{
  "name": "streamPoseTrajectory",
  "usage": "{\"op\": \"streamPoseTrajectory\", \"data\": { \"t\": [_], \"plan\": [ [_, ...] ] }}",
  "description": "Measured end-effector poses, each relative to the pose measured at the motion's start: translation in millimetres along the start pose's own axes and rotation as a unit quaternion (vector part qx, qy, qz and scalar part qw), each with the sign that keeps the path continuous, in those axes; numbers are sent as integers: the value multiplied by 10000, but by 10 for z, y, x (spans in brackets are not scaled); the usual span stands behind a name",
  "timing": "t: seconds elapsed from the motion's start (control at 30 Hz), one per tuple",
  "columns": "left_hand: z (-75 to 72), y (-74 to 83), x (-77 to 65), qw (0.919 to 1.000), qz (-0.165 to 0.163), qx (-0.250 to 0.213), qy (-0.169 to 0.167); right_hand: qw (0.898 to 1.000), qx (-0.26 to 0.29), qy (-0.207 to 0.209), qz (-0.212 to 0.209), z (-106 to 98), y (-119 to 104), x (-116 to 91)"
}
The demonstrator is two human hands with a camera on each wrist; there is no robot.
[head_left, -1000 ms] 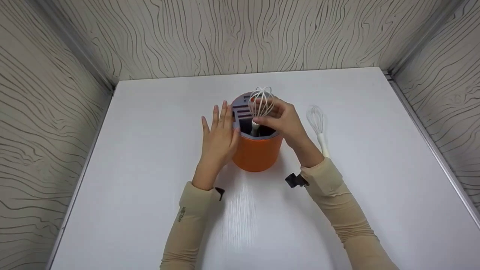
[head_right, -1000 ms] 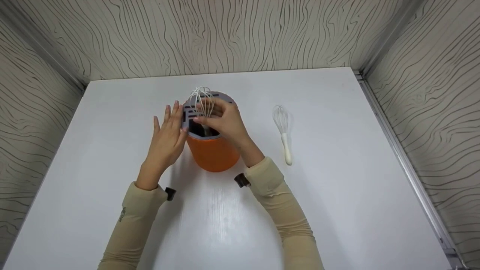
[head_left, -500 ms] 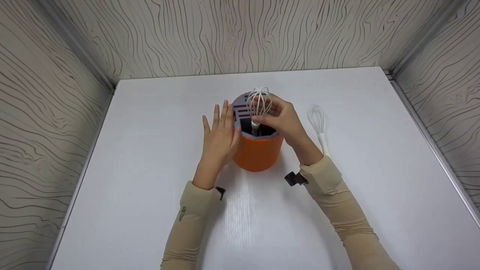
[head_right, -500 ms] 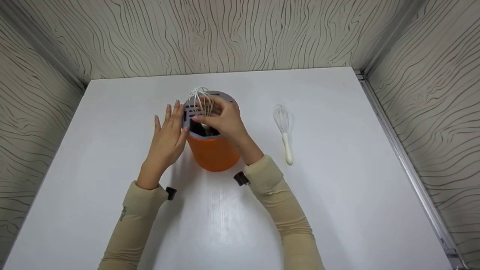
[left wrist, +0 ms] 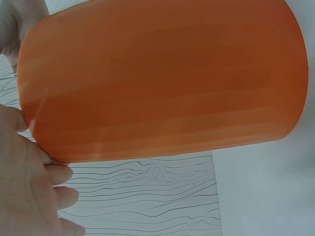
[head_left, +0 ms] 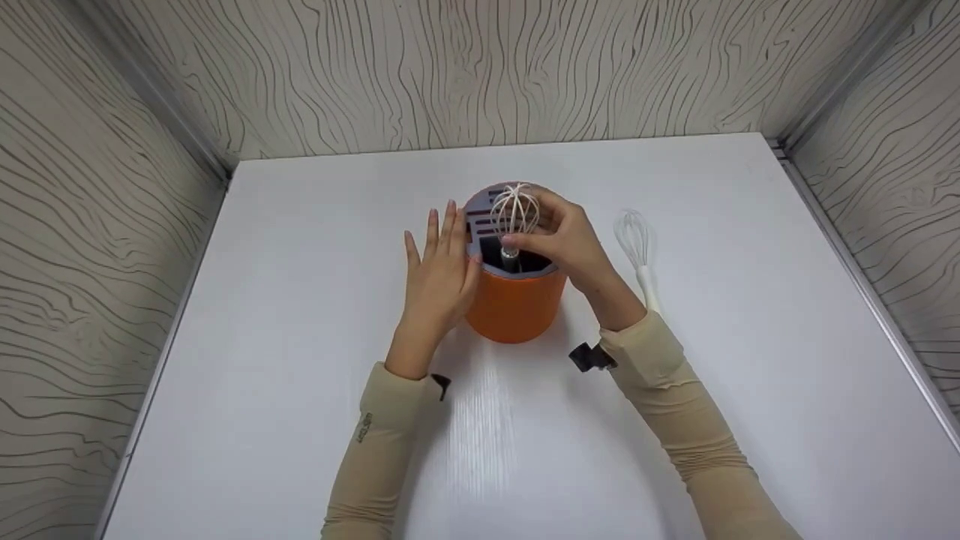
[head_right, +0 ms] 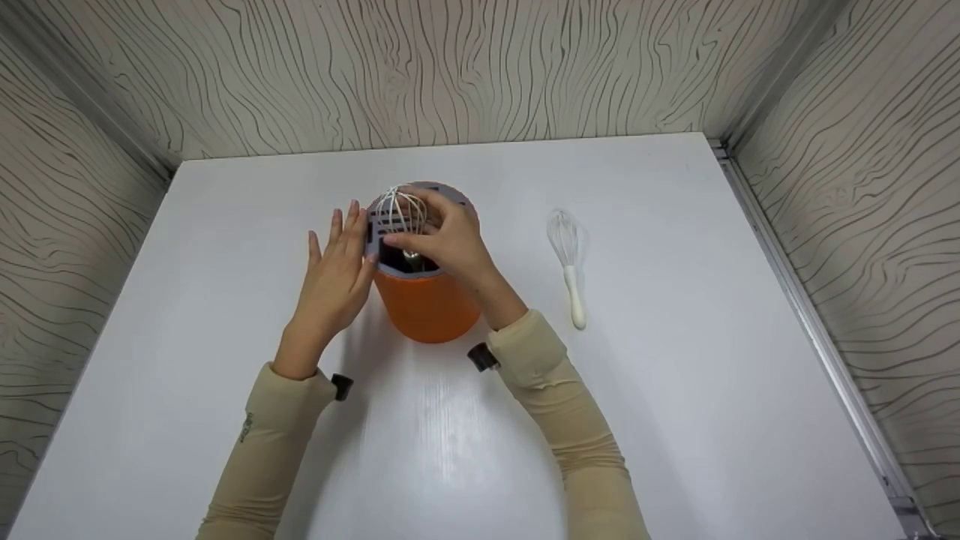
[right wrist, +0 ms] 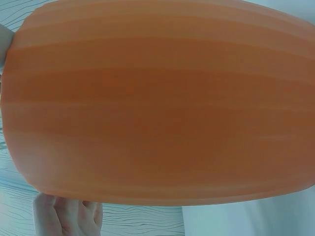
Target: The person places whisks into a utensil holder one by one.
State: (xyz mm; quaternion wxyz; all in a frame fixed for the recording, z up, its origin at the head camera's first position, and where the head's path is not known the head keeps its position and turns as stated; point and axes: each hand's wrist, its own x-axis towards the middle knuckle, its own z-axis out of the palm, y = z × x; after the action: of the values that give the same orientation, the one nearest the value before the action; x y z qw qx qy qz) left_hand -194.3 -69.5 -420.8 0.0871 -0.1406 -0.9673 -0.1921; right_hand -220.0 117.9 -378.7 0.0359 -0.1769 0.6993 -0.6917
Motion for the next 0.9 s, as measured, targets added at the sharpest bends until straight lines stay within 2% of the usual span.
{"op": "streamPoseTrajectory", "data": {
  "t": [0.27, 0.6, 0.9],
  "plan": [
    [1, 4, 7, 9999, -57, 85, -88, 9999, -63, -3, 108, -1, -2, -11],
    [-6, 11, 11, 9997, -126, 154, -150, 9997, 4, -175, -145, -14, 2, -5],
    [-11, 9, 5, 9999, -92, 97, -72, 9994, 31, -221, -274, -8, 3, -12]
  ]
}}
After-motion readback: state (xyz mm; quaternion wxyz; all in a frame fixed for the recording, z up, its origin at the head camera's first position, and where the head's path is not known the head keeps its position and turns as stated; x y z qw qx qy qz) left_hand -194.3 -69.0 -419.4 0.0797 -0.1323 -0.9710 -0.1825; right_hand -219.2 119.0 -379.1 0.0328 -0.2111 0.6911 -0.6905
